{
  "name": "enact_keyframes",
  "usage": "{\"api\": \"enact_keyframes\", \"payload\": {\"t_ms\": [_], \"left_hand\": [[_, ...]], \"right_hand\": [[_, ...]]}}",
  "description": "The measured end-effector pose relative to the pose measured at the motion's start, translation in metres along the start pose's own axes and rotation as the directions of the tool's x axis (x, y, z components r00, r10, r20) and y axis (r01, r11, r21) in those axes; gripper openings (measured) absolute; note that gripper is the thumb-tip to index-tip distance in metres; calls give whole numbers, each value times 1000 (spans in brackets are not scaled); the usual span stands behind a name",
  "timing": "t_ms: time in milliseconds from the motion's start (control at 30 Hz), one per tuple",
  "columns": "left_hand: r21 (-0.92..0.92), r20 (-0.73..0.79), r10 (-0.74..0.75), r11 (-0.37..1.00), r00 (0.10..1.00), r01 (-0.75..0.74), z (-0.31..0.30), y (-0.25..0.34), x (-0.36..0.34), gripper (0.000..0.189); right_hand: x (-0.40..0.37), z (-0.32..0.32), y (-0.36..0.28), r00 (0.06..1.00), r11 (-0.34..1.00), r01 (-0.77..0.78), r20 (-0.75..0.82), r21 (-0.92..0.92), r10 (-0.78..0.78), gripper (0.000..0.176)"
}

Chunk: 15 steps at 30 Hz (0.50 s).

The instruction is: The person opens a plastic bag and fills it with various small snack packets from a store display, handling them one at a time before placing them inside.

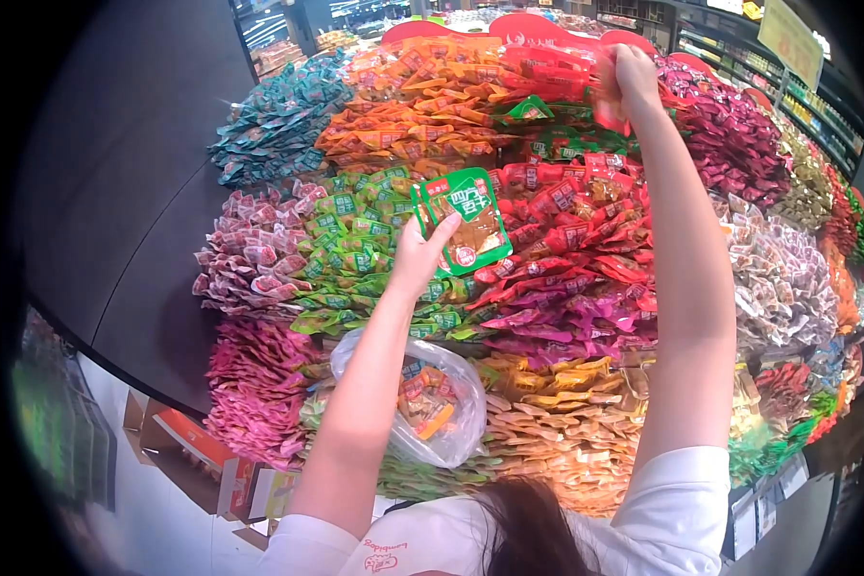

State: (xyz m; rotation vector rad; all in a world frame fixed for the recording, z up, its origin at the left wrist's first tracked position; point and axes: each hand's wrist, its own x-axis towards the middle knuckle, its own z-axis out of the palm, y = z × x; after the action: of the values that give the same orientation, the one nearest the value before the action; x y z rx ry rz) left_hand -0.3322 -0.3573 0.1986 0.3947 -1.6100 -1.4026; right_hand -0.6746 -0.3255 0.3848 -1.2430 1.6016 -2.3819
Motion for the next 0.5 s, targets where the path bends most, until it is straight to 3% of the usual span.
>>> {"api": "enact_keyframes", "payload": {"t_ms": [33,67,133,167,200,233,300,400,467,500], "left_hand": [[-7,-12,-25,1000,1000,25,0,0,0,25],[-6,-13,-23,1000,1000,23,0,-1,0,25],[3,-14,-25,1000,1000,25,0,-3,1,25],[4,-13,-24,1000,1000,24,1,-6,3,25],[9,-22,84,996,996,-83,2,-11,5,25],[14,-31,190,982,981,-190,3,-12,6,25],[4,-17,137,991,990,-137,1,-13,5,25],[-12,5,59,998,998,-59,-1,-12,6,25],[-18,-8,194,981,981,-194,2,-15,7,26],[-9,-14,192,981,981,-192,2,-13,6,25]], "right_hand": [[-1,-3,5,1000,986,1,30,-170,4,27],[-1,-5,13,964,906,251,168,-340,-204,30],[-13,4,12,951,765,230,306,-602,-45,30],[-16,8,11,936,581,295,351,-758,-16,31],[-23,15,8,937,451,319,350,-834,-15,31],[-30,20,4,933,341,332,359,-880,19,31],[-35,30,1,936,188,331,346,-925,57,27],[-33,35,-2,908,204,390,412,-898,81,22],[-34,39,-6,892,169,439,451,-882,38,20],[-34,39,-6,874,128,482,485,-867,-3,19]]}}
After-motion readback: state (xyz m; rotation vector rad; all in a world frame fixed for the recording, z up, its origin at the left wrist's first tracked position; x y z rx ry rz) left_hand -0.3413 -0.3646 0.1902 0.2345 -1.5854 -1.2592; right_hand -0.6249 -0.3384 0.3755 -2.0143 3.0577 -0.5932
